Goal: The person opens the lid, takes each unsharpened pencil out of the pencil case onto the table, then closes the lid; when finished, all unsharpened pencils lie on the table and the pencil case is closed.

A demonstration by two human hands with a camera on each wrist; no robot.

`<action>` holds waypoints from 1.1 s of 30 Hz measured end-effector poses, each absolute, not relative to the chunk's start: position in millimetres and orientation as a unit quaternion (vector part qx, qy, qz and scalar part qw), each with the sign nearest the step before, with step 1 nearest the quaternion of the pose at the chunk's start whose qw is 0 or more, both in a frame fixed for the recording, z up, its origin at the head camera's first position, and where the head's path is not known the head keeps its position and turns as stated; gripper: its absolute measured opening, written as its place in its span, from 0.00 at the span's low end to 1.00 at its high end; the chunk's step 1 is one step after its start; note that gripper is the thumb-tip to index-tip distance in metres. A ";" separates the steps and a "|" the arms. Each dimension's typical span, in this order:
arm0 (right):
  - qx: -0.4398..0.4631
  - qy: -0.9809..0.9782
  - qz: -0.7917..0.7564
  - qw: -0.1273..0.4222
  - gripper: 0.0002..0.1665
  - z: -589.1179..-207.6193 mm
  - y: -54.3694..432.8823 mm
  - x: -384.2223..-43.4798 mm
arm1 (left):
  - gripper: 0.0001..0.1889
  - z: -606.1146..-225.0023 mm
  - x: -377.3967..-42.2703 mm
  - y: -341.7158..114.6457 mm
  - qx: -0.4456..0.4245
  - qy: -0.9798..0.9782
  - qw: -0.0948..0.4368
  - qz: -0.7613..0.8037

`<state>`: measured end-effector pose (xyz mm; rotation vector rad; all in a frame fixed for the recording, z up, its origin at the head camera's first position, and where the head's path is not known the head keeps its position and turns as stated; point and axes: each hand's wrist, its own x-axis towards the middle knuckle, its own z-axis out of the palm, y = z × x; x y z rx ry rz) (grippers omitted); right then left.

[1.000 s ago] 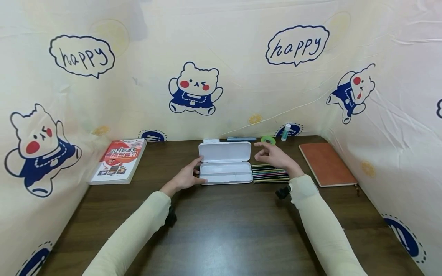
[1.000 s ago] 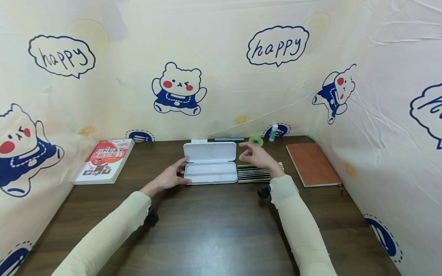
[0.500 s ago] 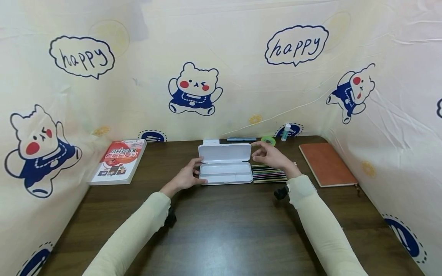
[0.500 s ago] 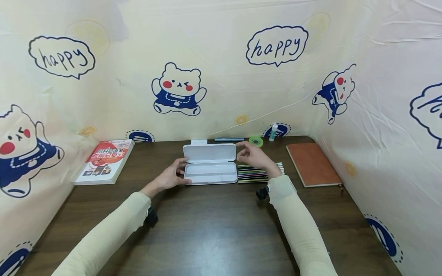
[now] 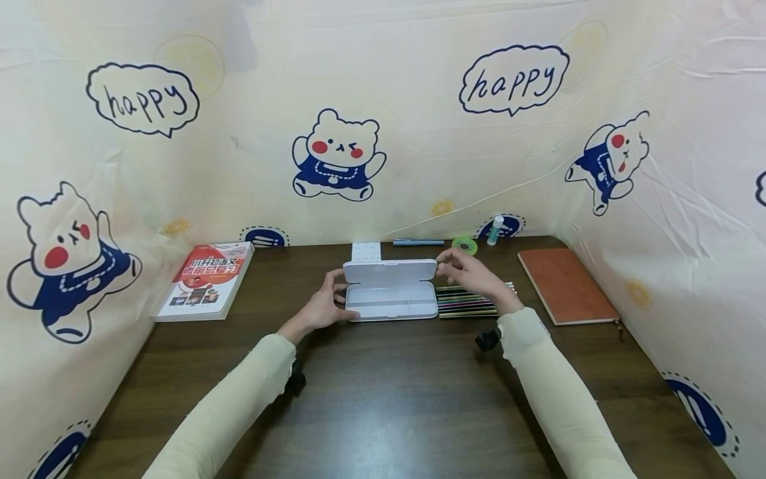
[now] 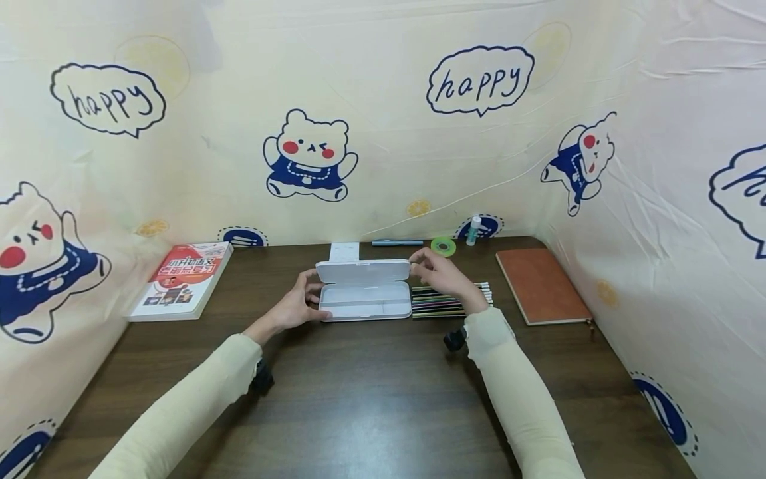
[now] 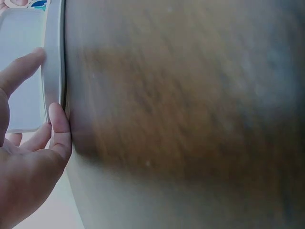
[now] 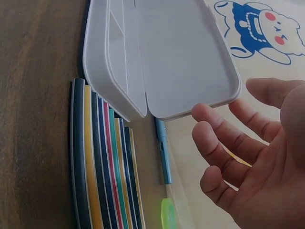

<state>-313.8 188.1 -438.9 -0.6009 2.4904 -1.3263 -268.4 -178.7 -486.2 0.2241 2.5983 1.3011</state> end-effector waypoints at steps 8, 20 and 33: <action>-0.207 0.881 -0.409 0.114 0.18 -436.6 184.6 -307.5 | 0.50 -485.1 -267.8 -180.8 0.100 0.892 0.101 0.430; -0.242 0.907 -0.337 0.080 0.10 -448.6 181.6 -299.7 | 0.34 -473.4 -261.1 -184.5 0.079 0.868 0.128 0.473; -0.249 0.920 -0.288 0.094 0.23 -462.0 176.1 -291.9 | 0.29 -477.3 -262.1 -184.8 0.089 0.905 0.121 0.398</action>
